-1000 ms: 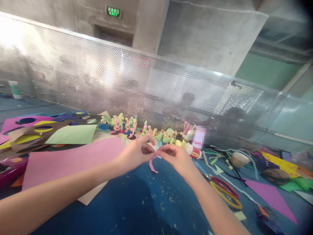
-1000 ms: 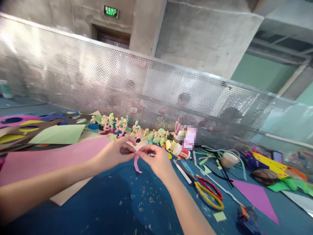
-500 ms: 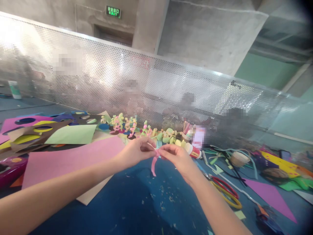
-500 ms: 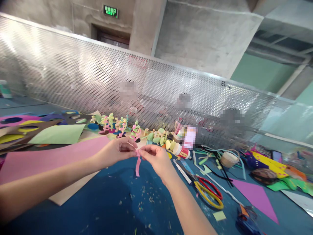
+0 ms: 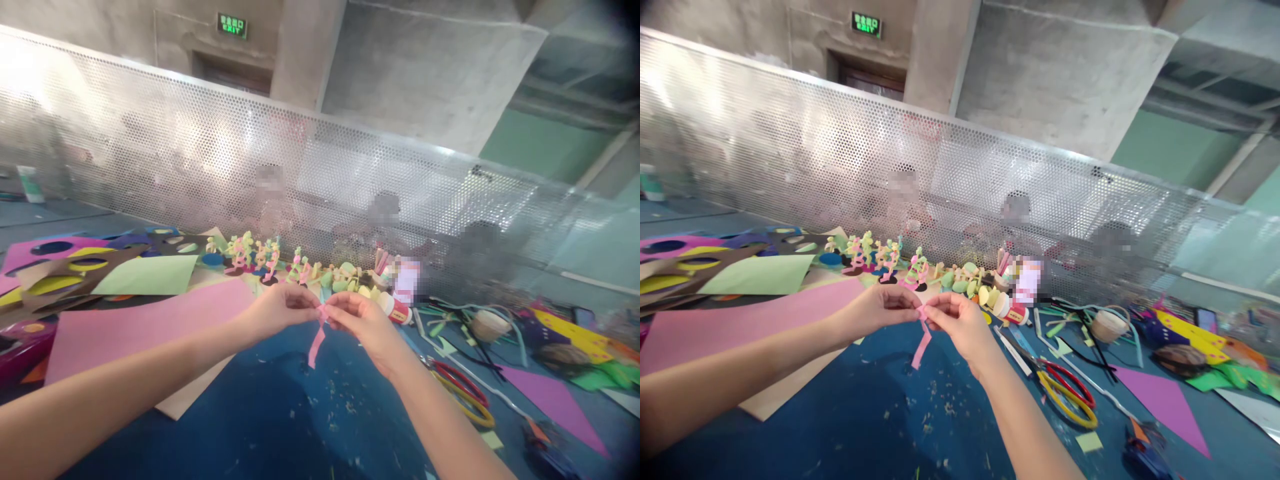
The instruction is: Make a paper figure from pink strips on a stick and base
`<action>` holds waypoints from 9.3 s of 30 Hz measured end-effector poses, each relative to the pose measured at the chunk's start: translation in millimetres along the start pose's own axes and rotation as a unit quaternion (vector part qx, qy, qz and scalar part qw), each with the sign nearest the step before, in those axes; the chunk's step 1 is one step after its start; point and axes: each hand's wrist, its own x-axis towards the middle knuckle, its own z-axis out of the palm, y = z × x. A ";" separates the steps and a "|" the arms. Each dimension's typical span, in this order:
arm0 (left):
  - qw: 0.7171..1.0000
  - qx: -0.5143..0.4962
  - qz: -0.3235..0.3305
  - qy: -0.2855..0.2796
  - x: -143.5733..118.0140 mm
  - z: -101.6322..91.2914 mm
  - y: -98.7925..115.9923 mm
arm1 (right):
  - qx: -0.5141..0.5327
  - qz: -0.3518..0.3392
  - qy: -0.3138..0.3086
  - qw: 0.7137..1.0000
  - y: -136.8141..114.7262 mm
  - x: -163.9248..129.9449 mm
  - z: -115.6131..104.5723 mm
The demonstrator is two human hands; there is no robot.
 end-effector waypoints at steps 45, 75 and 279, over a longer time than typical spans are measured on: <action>0.998 0.051 -0.043 -0.010 0.6 -4.3 -5.6 | -0.078 -0.002 -0.040 0.996 1.1 1.4 -5.1; 0.985 -0.132 -0.101 0.036 2.4 -3.7 -9.9 | -0.133 -0.104 -0.026 0.985 10.5 3.9 -0.6; 0.987 -0.122 -0.075 -0.078 1.0 -7.1 3.1 | -0.081 0.035 -0.070 0.994 -10.6 -7.0 -2.0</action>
